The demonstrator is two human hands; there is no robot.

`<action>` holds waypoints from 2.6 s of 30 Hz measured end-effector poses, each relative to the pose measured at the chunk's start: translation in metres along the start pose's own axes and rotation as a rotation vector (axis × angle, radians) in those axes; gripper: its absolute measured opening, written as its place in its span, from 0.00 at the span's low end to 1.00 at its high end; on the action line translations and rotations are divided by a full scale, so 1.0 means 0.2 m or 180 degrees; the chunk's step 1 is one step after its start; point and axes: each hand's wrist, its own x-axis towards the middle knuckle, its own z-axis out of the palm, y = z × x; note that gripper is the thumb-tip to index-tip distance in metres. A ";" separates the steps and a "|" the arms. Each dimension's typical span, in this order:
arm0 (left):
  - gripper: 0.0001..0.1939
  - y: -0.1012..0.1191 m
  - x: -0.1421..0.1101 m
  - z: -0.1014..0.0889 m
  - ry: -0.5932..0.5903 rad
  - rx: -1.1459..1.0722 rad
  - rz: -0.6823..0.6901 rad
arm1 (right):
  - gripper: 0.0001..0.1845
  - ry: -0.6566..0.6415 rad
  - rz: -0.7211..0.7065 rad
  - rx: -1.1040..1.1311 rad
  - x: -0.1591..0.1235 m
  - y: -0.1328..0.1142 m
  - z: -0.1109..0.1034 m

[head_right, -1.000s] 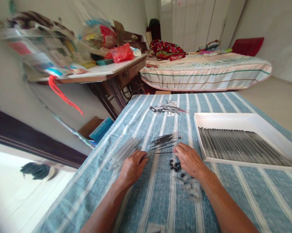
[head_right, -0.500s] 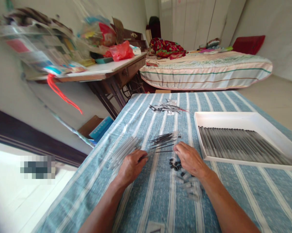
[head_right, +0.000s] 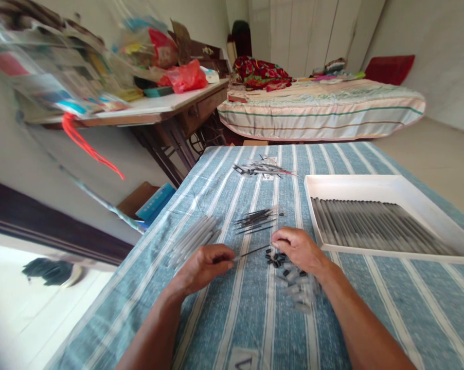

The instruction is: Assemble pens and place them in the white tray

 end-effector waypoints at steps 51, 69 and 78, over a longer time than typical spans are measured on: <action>0.08 0.11 0.01 0.13 0.0498 -0.2509 -0.0388 | 0.10 0.0282 0.0654 0.2443 -0.02 -0.17 0.17; 0.06 0.09 0.02 0.16 0.0418 -0.2201 -0.0312 | 0.11 0.0130 0.0646 0.2532 -0.03 -0.16 0.18; 0.06 0.09 0.01 0.14 0.0224 -0.2096 -0.0365 | 0.10 0.0031 0.0662 0.2308 -0.03 -0.15 0.18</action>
